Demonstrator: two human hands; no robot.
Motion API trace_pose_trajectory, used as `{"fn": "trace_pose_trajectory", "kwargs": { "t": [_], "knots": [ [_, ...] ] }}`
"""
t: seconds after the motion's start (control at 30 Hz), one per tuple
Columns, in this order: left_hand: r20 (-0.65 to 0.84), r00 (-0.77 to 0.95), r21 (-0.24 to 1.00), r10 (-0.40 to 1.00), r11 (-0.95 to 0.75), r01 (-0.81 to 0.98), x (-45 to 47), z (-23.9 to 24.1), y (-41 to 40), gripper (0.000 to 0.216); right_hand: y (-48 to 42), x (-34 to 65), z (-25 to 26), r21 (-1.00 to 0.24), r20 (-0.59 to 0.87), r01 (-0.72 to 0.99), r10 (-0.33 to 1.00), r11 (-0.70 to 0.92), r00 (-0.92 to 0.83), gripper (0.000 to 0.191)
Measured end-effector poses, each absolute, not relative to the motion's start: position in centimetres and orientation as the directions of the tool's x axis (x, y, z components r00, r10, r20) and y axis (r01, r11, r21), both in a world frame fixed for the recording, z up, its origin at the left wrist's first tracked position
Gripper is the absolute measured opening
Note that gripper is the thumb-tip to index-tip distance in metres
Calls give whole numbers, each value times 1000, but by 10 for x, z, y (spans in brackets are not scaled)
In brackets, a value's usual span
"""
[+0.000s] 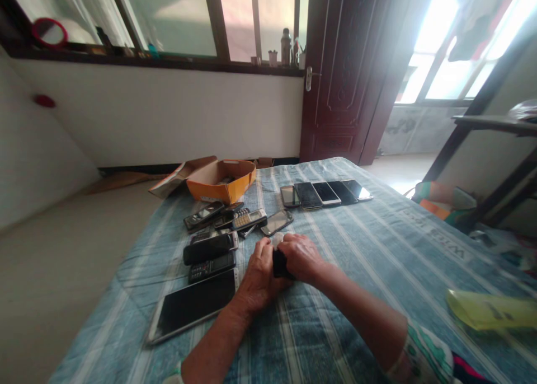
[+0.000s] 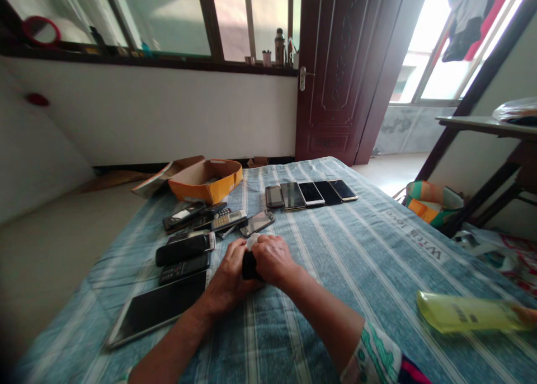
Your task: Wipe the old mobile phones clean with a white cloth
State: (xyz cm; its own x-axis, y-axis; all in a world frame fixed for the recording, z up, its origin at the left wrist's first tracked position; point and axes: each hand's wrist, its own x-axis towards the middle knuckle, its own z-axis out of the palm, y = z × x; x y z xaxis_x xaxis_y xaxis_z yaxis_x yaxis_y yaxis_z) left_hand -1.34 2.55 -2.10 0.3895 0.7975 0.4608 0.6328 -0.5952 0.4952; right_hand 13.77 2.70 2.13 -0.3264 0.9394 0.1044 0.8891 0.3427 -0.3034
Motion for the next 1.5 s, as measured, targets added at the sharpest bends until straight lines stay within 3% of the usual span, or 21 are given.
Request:
{"fn": "trace_pose_trajectory", "kwargs": {
  "t": [0.1, 0.37, 0.77, 0.97, 1.1, 1.2, 1.37, 1.5],
  "knots": [
    [454, 388, 510, 802, -591, 625, -13, -19, 23, 58, 26, 142, 23, -283, 90, 888, 932, 363, -352, 19],
    [440, 372, 510, 818, -568, 646, -10, -23, 23, 68, 18, 165, 26, -237, 75, 948, 977, 212, -200, 29],
    [511, 363, 503, 779, -614, 608, -10, -26, 21, 62, 15, 137, 26, -236, 138, 915, 943, 328, -303, 23],
    [454, 368, 548, 811, -580, 603, -8, -25, 20, 63, 9, 147, 10, -206, 242, 942, 947, 263, -212, 24],
    [476, 409, 568, 779, -627, 533, -12, -23, 22, 44, 5, 125, -10, -268, 400, 878, 875, 397, -273, 19],
    [468, 399, 598, 788, -615, 514, -14, -23, 22, 37, 3, 116, -18, -341, 438, 831, 857, 439, -273, 18],
    [396, 376, 650, 838, -545, 530, -10, -22, 18, 53, 0, 137, -16, -424, 414, 766, 856, 483, -310, 24],
    [397, 372, 648, 839, -543, 535, -6, -20, 16, 61, 1, 155, -15, -436, 348, 825, 913, 360, -214, 30]
  ]
}}
